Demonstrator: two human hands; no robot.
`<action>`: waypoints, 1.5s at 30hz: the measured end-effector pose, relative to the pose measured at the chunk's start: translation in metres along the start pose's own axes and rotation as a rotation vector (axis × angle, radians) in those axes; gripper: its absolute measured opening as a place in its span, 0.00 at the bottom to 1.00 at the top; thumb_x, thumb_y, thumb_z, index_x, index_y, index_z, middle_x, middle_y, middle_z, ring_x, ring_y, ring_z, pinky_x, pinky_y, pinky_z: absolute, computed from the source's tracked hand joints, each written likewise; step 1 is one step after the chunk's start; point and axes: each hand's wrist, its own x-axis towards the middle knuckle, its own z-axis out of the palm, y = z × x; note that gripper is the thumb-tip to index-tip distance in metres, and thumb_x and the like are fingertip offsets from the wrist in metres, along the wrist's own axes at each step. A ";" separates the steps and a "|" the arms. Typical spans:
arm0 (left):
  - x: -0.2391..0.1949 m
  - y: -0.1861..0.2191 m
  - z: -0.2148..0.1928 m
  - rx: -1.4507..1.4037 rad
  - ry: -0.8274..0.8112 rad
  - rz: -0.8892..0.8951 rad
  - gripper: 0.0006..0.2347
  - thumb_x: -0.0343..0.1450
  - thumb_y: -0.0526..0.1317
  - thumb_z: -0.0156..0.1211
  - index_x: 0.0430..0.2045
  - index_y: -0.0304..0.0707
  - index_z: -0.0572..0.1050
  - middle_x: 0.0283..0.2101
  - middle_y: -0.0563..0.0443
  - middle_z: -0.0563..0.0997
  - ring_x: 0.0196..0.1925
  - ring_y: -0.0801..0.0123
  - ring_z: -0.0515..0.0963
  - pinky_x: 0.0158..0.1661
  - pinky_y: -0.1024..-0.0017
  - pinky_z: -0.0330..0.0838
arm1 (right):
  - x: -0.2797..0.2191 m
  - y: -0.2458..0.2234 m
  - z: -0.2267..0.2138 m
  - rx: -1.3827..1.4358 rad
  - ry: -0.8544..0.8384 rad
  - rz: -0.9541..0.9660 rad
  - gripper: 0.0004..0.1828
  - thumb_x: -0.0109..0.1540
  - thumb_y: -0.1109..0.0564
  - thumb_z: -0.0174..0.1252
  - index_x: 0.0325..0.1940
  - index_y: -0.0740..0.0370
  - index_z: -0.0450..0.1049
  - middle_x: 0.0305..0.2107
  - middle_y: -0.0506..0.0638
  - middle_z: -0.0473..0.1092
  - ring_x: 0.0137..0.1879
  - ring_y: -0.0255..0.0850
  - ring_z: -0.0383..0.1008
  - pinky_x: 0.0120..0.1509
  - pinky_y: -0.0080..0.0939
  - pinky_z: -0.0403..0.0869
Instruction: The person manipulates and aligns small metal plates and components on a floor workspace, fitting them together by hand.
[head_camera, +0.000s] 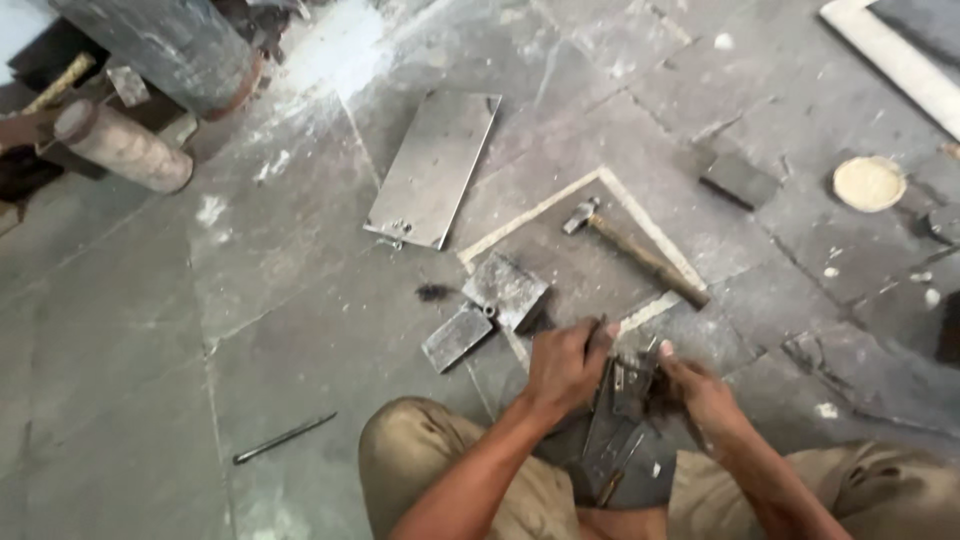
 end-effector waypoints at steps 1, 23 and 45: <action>-0.001 0.002 -0.001 0.023 -0.010 0.004 0.19 0.78 0.49 0.50 0.26 0.31 0.75 0.24 0.30 0.76 0.29 0.37 0.76 0.30 0.53 0.66 | 0.008 0.005 0.001 0.194 -0.090 0.112 0.36 0.75 0.36 0.51 0.50 0.79 0.75 0.31 0.64 0.73 0.36 0.51 0.67 0.41 0.53 0.64; 0.008 -0.007 -0.002 -0.120 -0.082 -0.267 0.23 0.78 0.52 0.47 0.19 0.32 0.75 0.15 0.46 0.73 0.18 0.61 0.73 0.25 0.61 0.65 | -0.024 -0.062 0.014 -0.075 0.076 -0.149 0.22 0.69 0.46 0.52 0.45 0.70 0.78 0.30 0.55 0.75 0.36 0.43 0.73 0.42 0.40 0.73; -0.003 -0.030 0.017 -0.459 -0.102 -0.457 0.23 0.81 0.53 0.51 0.24 0.29 0.74 0.19 0.40 0.72 0.21 0.59 0.69 0.26 0.60 0.65 | -0.058 -0.087 0.008 -0.664 0.262 -0.849 0.15 0.69 0.47 0.56 0.52 0.58 0.75 0.35 0.55 0.76 0.40 0.49 0.75 0.45 0.47 0.71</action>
